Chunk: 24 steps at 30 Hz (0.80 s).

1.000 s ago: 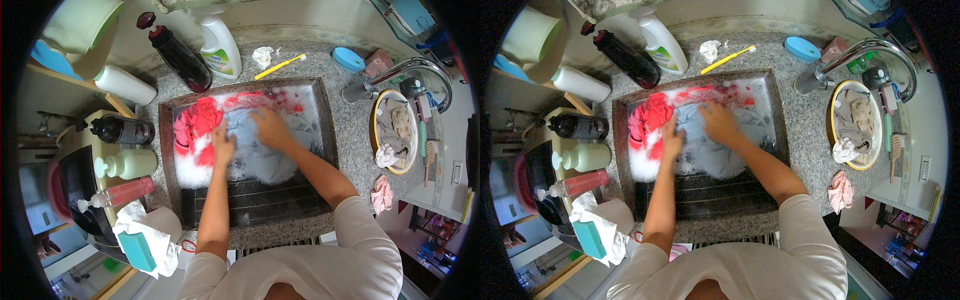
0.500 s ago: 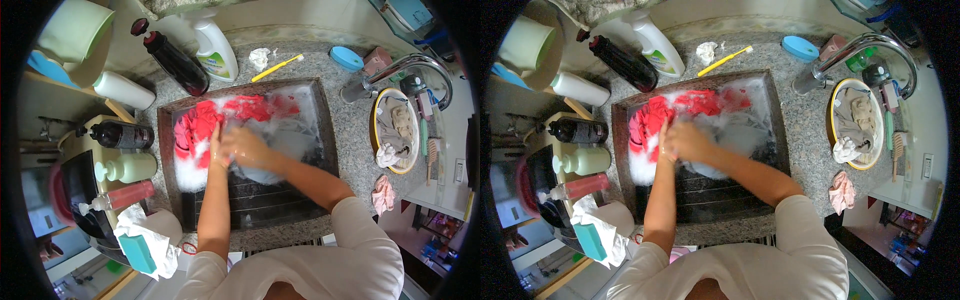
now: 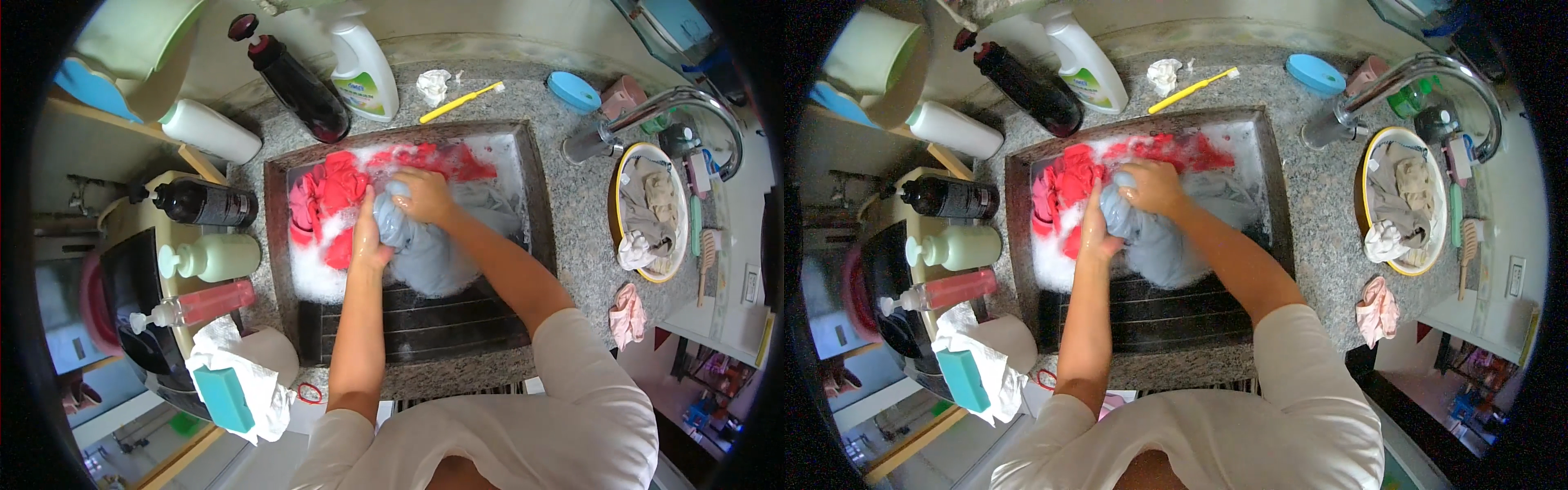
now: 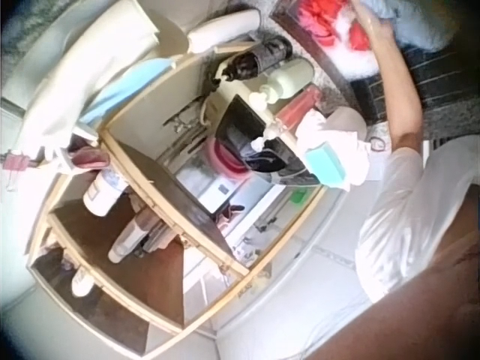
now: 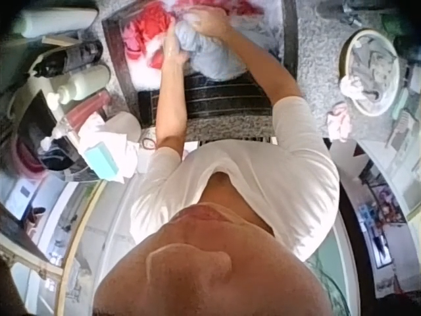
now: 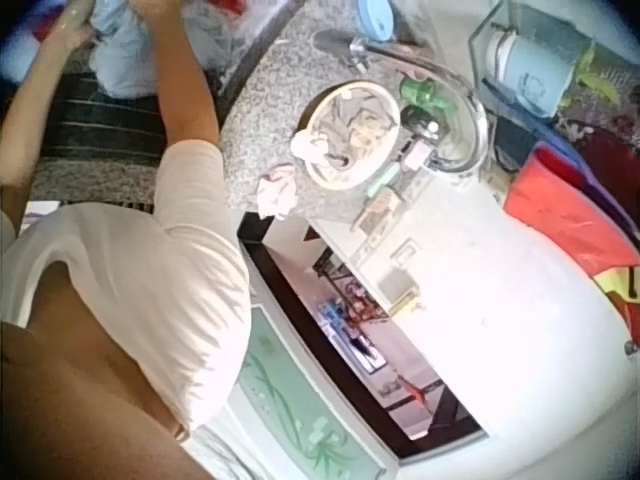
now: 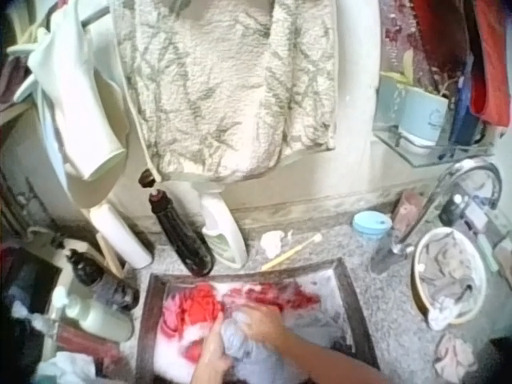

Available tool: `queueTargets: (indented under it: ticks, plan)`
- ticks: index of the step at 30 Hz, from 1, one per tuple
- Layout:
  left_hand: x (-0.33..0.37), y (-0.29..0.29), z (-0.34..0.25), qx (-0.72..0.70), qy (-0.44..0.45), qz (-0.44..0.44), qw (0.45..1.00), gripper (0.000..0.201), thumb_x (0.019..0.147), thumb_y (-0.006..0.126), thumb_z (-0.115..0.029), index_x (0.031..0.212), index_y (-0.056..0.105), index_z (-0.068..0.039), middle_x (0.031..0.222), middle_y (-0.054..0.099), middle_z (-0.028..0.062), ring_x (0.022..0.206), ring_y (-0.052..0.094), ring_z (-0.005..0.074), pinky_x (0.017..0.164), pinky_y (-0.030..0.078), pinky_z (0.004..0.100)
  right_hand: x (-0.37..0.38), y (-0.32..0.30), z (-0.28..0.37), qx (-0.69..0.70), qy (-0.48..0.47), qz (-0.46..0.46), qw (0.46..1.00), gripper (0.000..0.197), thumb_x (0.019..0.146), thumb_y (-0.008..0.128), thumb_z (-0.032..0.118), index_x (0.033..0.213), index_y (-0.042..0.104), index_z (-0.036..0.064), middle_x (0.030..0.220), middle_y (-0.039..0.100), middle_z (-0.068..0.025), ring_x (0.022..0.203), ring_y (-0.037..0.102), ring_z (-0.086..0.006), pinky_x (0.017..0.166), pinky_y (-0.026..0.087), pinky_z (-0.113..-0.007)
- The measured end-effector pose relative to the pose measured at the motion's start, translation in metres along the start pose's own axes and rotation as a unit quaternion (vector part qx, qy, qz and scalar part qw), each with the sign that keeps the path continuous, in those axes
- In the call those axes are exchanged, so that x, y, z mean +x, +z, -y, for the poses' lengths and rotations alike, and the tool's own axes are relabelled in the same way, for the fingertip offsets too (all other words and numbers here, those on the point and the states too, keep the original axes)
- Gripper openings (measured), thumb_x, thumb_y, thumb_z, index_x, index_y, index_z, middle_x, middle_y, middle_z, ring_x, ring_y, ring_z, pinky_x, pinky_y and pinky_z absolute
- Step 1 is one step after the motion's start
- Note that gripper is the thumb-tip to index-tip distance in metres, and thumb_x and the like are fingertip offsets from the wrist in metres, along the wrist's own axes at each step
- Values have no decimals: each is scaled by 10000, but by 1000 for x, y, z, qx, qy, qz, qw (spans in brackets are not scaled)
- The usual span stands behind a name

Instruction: The person washes several items of clothing by hand in a sink, repeatedly scrubbing them with soap and rinsing them in the water.

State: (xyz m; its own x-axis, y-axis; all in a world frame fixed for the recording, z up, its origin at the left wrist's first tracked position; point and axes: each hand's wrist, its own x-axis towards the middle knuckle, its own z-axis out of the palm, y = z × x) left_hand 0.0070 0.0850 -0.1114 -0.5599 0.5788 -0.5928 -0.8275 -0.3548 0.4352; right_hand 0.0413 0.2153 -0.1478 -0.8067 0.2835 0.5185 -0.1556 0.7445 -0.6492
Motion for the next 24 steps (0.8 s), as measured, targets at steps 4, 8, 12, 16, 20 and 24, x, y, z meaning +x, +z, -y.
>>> queueTargets:
  ticks: [4, 8, 12, 16, 20, 24]
  plan:
    - [15, -36, -2, 178, 107, -47, 977, 364, 839, 506, -248, 1151, 483, -61, 1095, 541, 112, 993, 520, 243, 879, 402, 355, -6, -20, -12, -87, 77, 120, 986, 427, 607, 637, 246, 1006, 561, 115, 1065, 524, -96, 861, 546, -304, 730, 462, -398]
    - [35, -59, 38, 733, 318, -140, 585, 614, 718, 575, -73, 1285, 339, -68, 1195, 385, 275, 1075, 403, 384, 899, 350, 422, -32, -17, 3, -170, -6, 257, 951, 603, 605, 657, 222, 1175, 473, 154, 1217, 420, -97, 1011, 466, -336, 809, 424, -433]
    - [70, -91, 44, 696, 234, -10, 678, 563, 722, 530, -55, 1261, 370, -57, 1080, 489, 259, 981, 465, 408, 873, 376, 409, -54, 23, -55, -92, -14, 220, 971, 626, 599, 672, 225, 1184, 468, 135, 1187, 466, -118, 1035, 463, -348, 852, 407, -421]
    - [82, -95, 22, 527, 161, -20, 834, 404, 786, 509, -148, 1176, 461, -55, 1027, 560, 143, 909, 545, 237, 790, 433, 360, -20, 49, -67, -160, 135, 367, 906, 315, 583, 601, 77, 896, 615, 110, 952, 578, -131, 904, 513, -349, 826, 405, -408]
    - [44, -55, 8, -37, 16, 32, 999, 390, 858, 470, -338, 1143, 487, -73, 1019, 567, 96, 938, 528, 239, 832, 432, 371, -5, 0, -4, 61, -8, 258, 964, 252, 540, 578, 37, 773, 624, 121, 883, 582, -72, 876, 506, -299, 757, 404, -390]
    - [49, -66, -6, -22, -42, 116, 992, 450, 863, 437, -410, 1162, 471, -76, 1025, 562, 87, 895, 538, 234, 821, 437, 366, -10, -24, 115, 107, -163, 222, 955, 284, 501, 615, 92, 780, 624, 143, 944, 550, -26, 883, 486, -227, 732, 381, -352]
